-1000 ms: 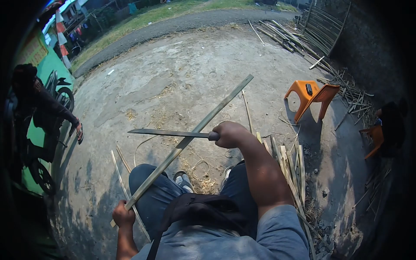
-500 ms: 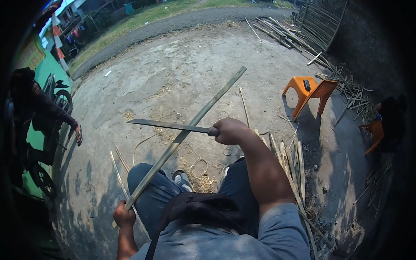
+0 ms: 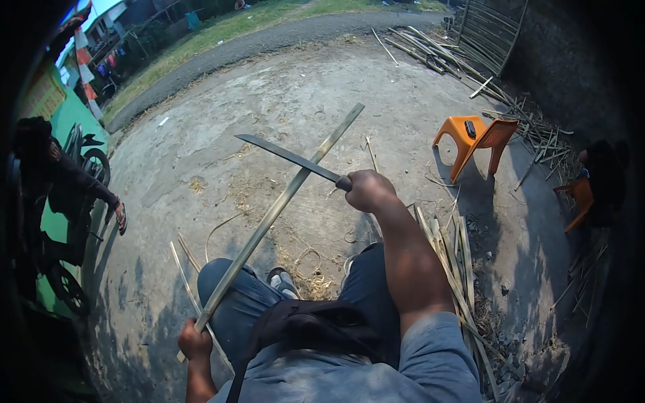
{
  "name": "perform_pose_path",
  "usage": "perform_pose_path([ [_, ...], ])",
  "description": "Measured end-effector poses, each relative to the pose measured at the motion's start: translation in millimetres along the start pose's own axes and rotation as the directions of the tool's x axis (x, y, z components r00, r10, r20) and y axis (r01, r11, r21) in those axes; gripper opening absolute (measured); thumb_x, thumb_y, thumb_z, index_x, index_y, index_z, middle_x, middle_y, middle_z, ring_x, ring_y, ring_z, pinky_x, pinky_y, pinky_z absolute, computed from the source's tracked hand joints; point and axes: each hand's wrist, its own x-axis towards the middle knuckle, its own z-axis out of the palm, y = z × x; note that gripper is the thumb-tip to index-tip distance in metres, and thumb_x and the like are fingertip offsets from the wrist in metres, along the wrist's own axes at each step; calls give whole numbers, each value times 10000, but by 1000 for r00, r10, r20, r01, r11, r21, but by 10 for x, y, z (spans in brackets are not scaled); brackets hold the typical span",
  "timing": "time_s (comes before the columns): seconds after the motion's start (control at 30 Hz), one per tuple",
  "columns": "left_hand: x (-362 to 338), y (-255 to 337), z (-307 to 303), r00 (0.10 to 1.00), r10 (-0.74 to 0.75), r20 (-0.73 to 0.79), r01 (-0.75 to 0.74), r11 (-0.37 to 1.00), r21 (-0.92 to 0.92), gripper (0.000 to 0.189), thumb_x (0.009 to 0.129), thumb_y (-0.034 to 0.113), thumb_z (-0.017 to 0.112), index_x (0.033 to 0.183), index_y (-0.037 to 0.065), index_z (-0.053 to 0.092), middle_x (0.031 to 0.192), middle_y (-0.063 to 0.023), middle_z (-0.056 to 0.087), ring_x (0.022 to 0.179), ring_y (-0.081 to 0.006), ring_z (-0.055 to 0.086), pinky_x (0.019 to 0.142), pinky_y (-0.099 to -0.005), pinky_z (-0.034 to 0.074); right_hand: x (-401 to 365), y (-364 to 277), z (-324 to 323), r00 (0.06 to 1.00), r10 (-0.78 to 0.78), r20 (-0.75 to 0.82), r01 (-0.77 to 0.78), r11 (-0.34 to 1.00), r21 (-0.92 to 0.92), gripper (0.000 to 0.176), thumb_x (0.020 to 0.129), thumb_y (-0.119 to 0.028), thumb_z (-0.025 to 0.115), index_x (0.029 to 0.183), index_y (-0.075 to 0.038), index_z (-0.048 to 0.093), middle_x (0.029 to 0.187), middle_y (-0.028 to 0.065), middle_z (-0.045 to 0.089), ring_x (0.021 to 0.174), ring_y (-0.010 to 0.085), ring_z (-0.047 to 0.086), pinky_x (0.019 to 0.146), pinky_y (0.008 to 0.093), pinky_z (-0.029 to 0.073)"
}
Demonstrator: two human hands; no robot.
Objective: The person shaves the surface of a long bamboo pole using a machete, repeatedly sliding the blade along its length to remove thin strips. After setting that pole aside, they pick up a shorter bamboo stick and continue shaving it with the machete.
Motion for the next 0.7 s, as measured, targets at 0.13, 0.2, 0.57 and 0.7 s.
perform_pose_path([
  [0.13, 65, 36, -106, 1000, 5, -2, -5, 1000, 21, 165, 811, 189, 677, 934, 80, 697, 823, -195, 715, 777, -443, 689, 704, -552, 528, -45, -72, 59, 964, -140, 227, 158, 986, -61, 332, 831, -158, 630, 1144, -159, 741, 1111, 130, 741, 1091, 318, 687, 927, 436, 539],
  [0.2, 91, 53, -142, 1000, 6, 4, -6, 1000, 21, 168, 813, 193, 675, 937, 81, 697, 824, -195, 717, 781, -442, 691, 704, -549, 530, -93, -176, 105, 939, -204, 275, 242, 964, -112, 340, 812, -192, 670, 1141, -149, 743, 1094, 134, 742, 1068, 322, 691, 906, 437, 541],
  [0.57, 73, 39, -81, 1000, 5, -16, -5, 999, 35, 169, 813, 202, 664, 931, 84, 691, 839, -185, 720, 784, -435, 691, 708, -538, 527, 167, 234, 63, 997, -19, 75, 10, 993, 116, 349, 854, -197, 663, 1186, -111, 727, 1107, 154, 747, 1068, 325, 698, 917, 413, 536],
  [0.7, 123, 66, -183, 1000, 20, -14, -19, 999, 49, 169, 803, 199, 668, 927, 86, 689, 842, -183, 720, 786, -434, 691, 710, -539, 526, 18, 79, 56, 971, -122, 203, 131, 991, -30, 347, 830, -164, 632, 1156, -110, 738, 1108, 144, 746, 1089, 324, 692, 928, 414, 539],
])
